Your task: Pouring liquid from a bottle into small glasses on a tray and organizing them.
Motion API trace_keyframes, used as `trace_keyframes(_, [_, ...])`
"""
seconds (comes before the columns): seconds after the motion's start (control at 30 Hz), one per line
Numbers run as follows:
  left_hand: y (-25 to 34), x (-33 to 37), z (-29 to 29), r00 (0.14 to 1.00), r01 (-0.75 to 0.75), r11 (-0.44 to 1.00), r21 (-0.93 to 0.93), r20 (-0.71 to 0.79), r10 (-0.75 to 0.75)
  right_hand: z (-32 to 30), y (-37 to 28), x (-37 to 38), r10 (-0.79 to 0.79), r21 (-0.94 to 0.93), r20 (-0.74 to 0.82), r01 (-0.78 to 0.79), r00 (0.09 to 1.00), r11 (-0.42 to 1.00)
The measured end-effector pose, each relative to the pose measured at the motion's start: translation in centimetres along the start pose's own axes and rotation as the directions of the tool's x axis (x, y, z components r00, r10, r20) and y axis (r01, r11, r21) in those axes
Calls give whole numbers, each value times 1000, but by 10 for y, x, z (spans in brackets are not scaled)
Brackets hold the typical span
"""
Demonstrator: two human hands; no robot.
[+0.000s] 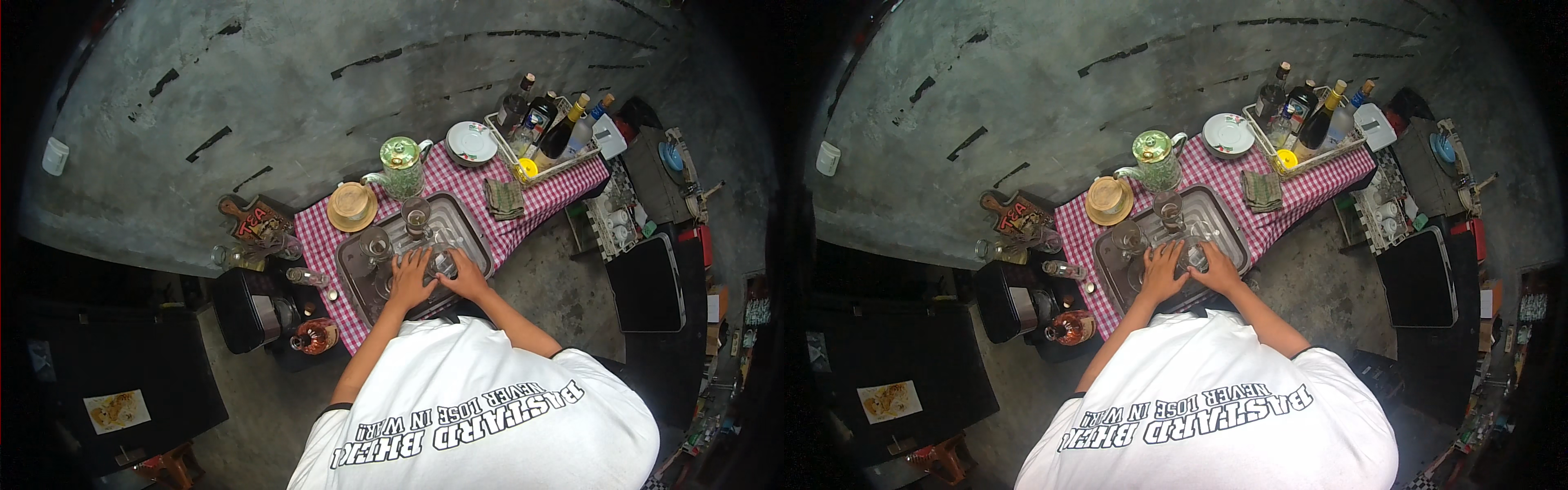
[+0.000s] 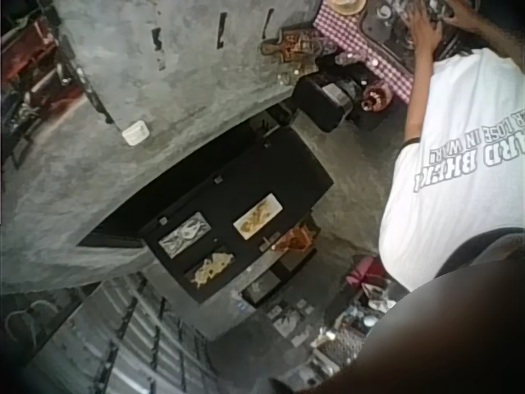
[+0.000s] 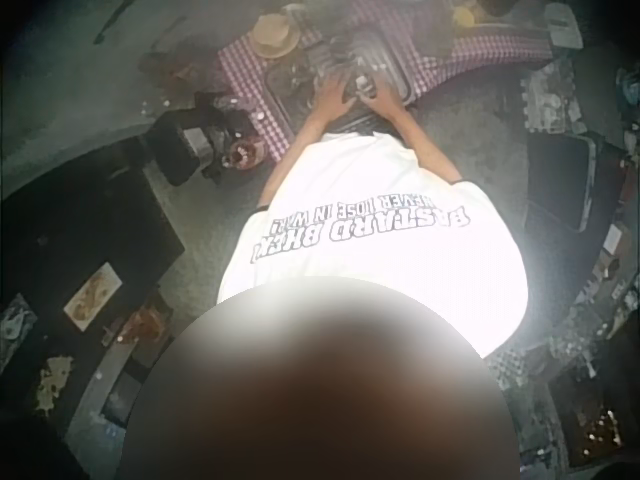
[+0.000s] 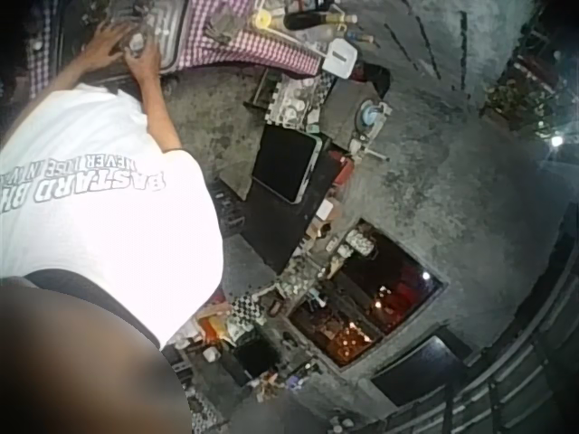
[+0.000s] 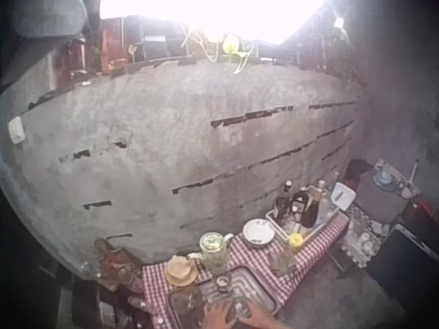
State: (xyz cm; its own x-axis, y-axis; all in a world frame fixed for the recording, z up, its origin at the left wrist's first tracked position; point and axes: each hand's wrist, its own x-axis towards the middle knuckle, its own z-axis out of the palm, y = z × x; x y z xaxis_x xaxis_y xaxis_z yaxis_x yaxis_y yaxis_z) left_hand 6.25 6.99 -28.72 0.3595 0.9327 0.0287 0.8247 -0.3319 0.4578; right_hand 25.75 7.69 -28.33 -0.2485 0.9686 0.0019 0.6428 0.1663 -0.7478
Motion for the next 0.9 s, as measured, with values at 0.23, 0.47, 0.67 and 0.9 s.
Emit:
trace_keyframes(0.23, [0, 1, 0, 1000, 4, 1000, -14, 2, -4, 1, 2, 1, 1, -5, -5, -1, 1000, 1000])
trace_keyframes(0.47, [1, 0, -1, 1000, 10, 1000, -6, -1, -10, 0, -1, -1, -24, -32, -35, 23, 999, 999])
trace_keyframes(0.67, [1, -1, 0, 1000, 5, 1000, -6, -8, -5, -2, -3, -1, -5, -24, -1, 5, 1000, 1000])
trace_keyframes(0.9, [1, 1, -2, 1000, 4, 1000, -7, 0, -4, 0, 1, 1, 14, -38, -2, -14, 1000, 999])
